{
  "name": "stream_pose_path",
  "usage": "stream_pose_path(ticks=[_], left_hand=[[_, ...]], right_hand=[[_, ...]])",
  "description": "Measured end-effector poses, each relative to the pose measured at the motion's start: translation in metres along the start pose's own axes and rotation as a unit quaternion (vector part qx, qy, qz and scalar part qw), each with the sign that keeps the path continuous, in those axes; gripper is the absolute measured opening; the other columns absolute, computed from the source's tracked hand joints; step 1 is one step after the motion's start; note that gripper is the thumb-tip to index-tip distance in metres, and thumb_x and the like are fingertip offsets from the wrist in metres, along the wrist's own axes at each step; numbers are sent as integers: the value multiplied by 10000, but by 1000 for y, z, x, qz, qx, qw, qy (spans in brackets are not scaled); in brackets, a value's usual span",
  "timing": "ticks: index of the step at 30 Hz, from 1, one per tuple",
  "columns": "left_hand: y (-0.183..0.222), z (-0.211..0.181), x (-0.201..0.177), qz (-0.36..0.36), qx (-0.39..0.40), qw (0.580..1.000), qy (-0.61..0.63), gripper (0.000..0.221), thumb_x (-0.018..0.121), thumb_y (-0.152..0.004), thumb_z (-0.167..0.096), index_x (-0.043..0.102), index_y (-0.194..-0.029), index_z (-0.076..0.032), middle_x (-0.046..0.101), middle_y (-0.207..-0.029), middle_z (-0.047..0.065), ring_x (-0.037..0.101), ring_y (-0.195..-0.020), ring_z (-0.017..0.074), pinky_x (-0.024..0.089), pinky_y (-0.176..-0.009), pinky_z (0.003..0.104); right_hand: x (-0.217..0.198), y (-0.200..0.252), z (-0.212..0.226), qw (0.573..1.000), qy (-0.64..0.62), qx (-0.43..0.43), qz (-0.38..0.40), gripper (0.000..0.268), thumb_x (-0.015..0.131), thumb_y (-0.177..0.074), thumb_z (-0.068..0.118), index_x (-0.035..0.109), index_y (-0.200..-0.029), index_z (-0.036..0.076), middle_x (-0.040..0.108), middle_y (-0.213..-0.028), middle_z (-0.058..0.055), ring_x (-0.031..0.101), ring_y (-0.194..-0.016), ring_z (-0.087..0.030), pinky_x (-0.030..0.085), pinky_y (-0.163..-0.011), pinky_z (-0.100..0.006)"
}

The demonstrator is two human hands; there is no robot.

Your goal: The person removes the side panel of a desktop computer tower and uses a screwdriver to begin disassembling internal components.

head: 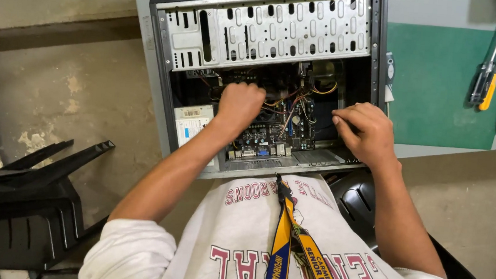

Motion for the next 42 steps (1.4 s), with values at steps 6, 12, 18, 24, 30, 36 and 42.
stream_pose_path(ticks=[6,12,18,24,30,36,42], left_hand=[[23,13,-41,-72,-43,996,-27,92,697,-887,-146,732,-960,-190,620,-713,32,709,-645,286,543,-535,411],[27,33,-81,-75,-29,997,-16,315,906,-709,-304,736,-945,-183,613,-838,58,656,-835,326,460,-704,466],[64,96,-134,-50,-189,978,70,85,853,-917,-219,810,-982,-186,674,-926,46,683,-919,308,530,-797,453],[79,109,-141,-153,-365,916,67,338,978,-925,-401,844,-1071,-128,648,-1348,81,510,-1293,321,421,-1099,506],[105,148,-140,-163,-472,847,184,600,1066,-856,-326,600,-1164,-107,604,-1283,85,673,-1202,316,480,-1072,569],[85,140,-159,-108,-462,840,262,628,1035,-871,-324,564,-1269,-207,589,-1375,63,696,-1233,329,566,-947,539],[76,137,-147,-98,-439,857,251,655,995,-914,-514,561,-1309,-223,469,-1333,91,633,-1209,320,496,-1054,572]], right_hand=[[1,-1,1,1000,25,-8,8,29,853,-1048,152,858,-1076,154,782,-930,-46,754,-929,-301,592,-989,-450],[2,3,-2,1000,25,-3,7,27,860,-1046,138,859,-1069,152,797,-932,-36,762,-942,-296,580,-1011,-437],[3,5,-4,1000,20,-10,10,26,866,-1055,144,856,-1079,144,791,-944,-54,758,-953,-312,573,-1049,-437],[-8,-4,24,998,27,-42,48,52,784,-1114,27,829,-1127,5,801,-1047,-128,678,-910,-323,535,-918,-434],[-8,-8,27,997,40,-31,55,43,782,-1123,38,824,-1122,28,778,-1018,-105,667,-892,-301,513,-857,-413],[2,-14,22,990,74,7,119,122,788,-1115,196,832,-1170,97,791,-1074,-68,658,-945,-303,489,-872,-431],[54,-41,45,924,50,134,354,501,643,-1081,428,708,-1433,77,701,-1383,-133,653,-1274,-371,518,-1005,-525]])
Point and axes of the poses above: each hand's wrist, its own y-axis away from the middle knuckle, its own x-axis out of the palm, z = x × y, the point moved 8 cm from there along -y, towards the middle knuckle
